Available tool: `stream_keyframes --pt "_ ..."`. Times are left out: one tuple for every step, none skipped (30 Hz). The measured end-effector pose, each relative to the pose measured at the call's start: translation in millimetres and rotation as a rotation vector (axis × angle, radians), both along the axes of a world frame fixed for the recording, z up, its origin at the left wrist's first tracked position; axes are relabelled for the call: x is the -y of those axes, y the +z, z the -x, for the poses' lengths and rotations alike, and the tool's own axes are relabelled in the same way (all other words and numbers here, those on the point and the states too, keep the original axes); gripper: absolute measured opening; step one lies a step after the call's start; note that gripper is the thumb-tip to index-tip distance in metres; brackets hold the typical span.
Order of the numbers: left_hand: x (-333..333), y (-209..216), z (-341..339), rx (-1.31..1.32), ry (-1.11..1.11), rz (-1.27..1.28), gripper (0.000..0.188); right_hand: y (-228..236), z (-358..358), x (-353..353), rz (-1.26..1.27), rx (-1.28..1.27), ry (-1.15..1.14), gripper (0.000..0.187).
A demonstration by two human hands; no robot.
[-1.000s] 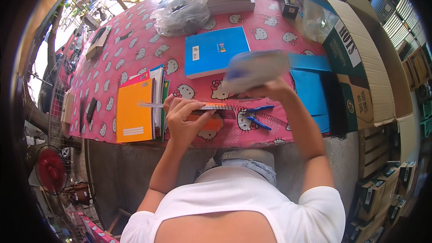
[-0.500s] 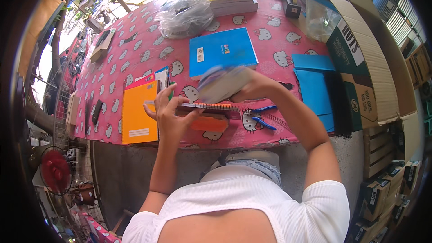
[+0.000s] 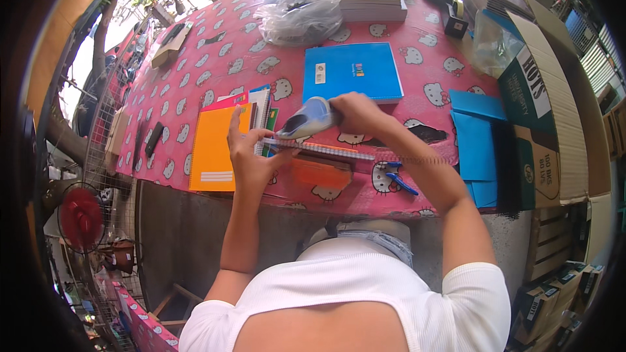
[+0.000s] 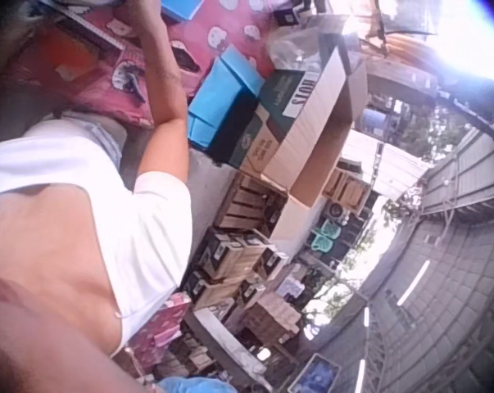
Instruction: The person uses scissors and their hands to remove the metal spiral wire bindings from several notebooks, then stacks the separated covers and paper on the table.
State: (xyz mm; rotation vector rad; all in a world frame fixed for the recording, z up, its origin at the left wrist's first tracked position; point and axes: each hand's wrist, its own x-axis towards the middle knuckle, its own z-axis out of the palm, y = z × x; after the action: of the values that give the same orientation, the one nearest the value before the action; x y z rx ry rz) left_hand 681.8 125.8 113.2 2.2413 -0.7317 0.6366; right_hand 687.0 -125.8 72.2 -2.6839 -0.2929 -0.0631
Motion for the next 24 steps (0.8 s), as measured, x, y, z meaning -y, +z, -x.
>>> stream_keyframes --pt "-4 -4 0 -0.003 0.008 0.000 0.046 -4 3 3 -0.136 0.065 0.009 0.046" --pt "-8 -9 -3 -0.002 0.038 0.032 0.046 5 2 -3 -0.125 0.072 0.034 0.046" --pt "-13 -13 -3 -0.012 0.060 0.059 0.047 17 12 -12 -0.555 0.080 0.160 0.044" --pt "-15 -15 -4 -0.016 0.076 0.065 0.047 26 17 -18 -0.987 0.078 0.282 0.043" --pt "-14 -14 -6 -0.035 0.057 0.067 0.046 31 16 -18 -0.788 -0.274 0.162 0.041" --pt "-14 -13 -8 -0.054 0.037 0.068 0.046 27 8 -17 -0.786 -0.278 0.165 0.041" --pt "-17 -16 -7 -0.056 0.042 0.071 0.046 20 -1 -15 -0.628 -0.287 0.040 0.041" --pt "-22 -20 -9 -0.074 0.030 0.136 0.047 24 -10 -18 -0.461 -0.287 -0.072 0.041" --pt "-26 -24 -12 -0.090 0.018 0.201 0.048 26 -4 -19 -0.948 -0.235 0.211 0.046" --pt "-28 -28 -17 -0.084 0.032 0.210 0.048 29 -8 -23 -0.938 -0.238 0.225 0.046" --pt "-29 -31 -19 -0.178 -0.005 0.291 0.050 31 -9 -31 -0.720 -0.230 0.183 0.046" --pt "-30 -34 -19 -0.272 -0.042 0.373 0.052 32 -10 -36 -0.503 -0.220 0.141 0.045" --pt "-31 -38 -16 -0.276 -0.036 0.372 0.052 12 -29 -32 -0.244 -0.200 -0.012 0.045" --pt "-36 -39 -15 -0.408 -0.065 0.517 0.051 15 -29 -37 -0.245 -0.199 0.007 0.045" --pt "-38 -38 -17 -0.531 -0.104 0.672 0.051 25 -22 -41 -0.693 -0.249 0.134 0.045" --pt "-41 -38 -21 -0.516 -0.095 0.682 0.051 34 -18 -45 -1.139 -0.301 0.266 0.044" --pt "-42 -42 -21 -0.523 -0.129 0.736 0.049 36 -14 -51 -0.999 -0.087 0.315 0.041" --pt "-43 -44 -21 -0.529 -0.162 0.791 0.046 30 -22 -50 -1.000 -0.093 0.318 0.041" --pt "-44 -46 -20 -0.530 -0.157 0.792 0.046 21 -37 -48 -0.571 -0.055 0.186 0.040" --pt "-46 -45 -23 -0.567 -0.162 0.799 0.044 24 -48 -51 -0.141 -0.007 0.065 0.040" --pt "-49 -44 -25 -0.604 -0.168 0.807 0.041 26 -50 -49 -0.278 -0.066 0.063 0.041" --pt "-52 -47 -27 -0.594 -0.160 0.810 0.041 25 -50 -51 -0.277 -0.062 0.075 0.041" --pt "-53 -52 -26 -0.608 -0.181 0.859 0.039 30 -40 -57 -0.517 -0.132 0.215 0.041" --pt "-55 -56 -25 -0.622 -0.202 0.907 0.036 32 -35 -62 -0.757 -0.203 0.353 0.041"
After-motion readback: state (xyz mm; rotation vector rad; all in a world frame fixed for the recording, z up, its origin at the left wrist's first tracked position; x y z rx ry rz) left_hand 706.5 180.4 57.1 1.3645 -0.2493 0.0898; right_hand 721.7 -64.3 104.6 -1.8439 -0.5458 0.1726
